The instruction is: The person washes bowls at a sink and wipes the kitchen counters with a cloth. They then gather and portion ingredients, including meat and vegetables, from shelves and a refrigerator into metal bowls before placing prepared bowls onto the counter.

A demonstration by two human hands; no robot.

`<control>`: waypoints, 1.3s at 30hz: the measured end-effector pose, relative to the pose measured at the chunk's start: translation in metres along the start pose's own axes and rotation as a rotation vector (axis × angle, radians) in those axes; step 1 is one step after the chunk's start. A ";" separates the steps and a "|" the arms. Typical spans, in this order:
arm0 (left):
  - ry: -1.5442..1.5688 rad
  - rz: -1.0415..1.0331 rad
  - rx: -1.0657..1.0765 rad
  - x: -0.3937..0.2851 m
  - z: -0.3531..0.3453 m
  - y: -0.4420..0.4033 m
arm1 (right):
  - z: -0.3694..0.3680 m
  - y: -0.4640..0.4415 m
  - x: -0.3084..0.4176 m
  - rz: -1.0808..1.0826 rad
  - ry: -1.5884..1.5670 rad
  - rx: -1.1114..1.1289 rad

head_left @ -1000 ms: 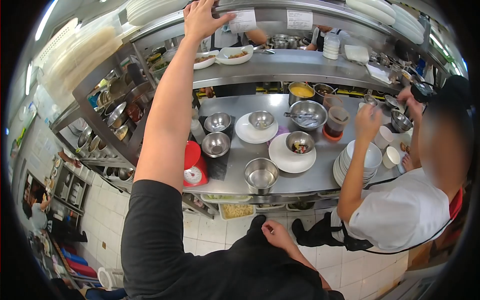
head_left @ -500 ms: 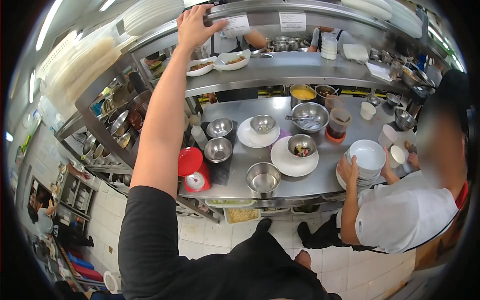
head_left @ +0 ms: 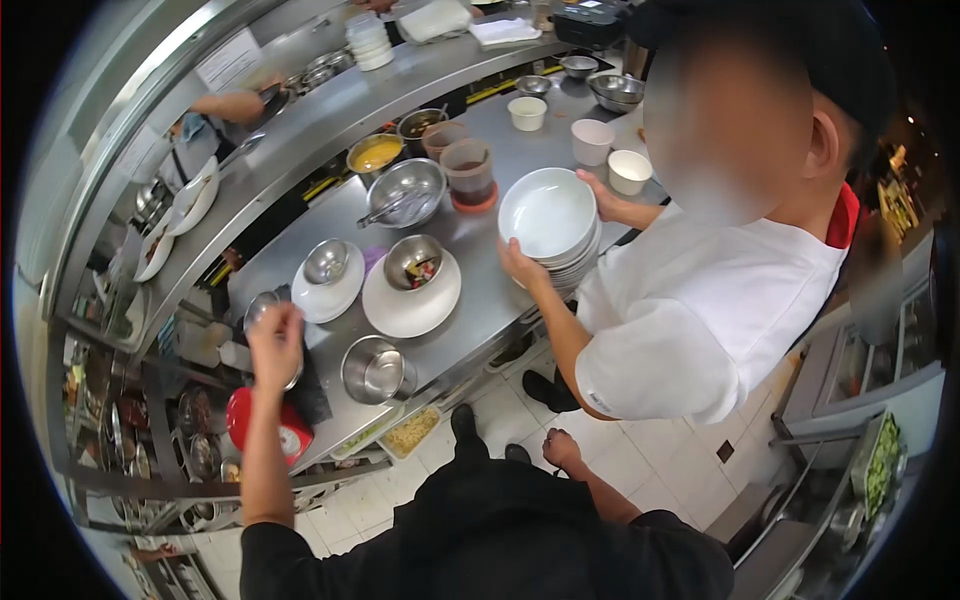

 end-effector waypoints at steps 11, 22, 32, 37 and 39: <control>0.555 0.221 0.039 -0.031 -0.161 -0.068 | 0.054 0.021 -0.074 -0.094 0.027 0.051; 0.319 -0.283 1.355 -0.011 -0.263 -0.024 | 0.109 0.001 -0.092 -0.244 0.053 0.024; -0.012 -0.342 1.363 0.049 -0.278 0.072 | 0.117 -0.037 -0.075 -0.205 0.077 0.071; 0.074 -0.311 1.181 0.053 -0.261 0.076 | 0.105 -0.032 -0.080 -0.136 0.100 0.102; 0.089 -0.250 1.105 0.034 -0.246 0.076 | 0.097 -0.031 -0.083 -0.071 0.122 0.101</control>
Point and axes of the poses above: each hand's wrist, its own y-axis away from the middle knuckle, its own z-axis out of the back of the hand, x = y × z, the point moved 9 cm from there along -y, towards the middle knuckle, and after that the axes turned 1 degree about -y, right-handed, at the moved point
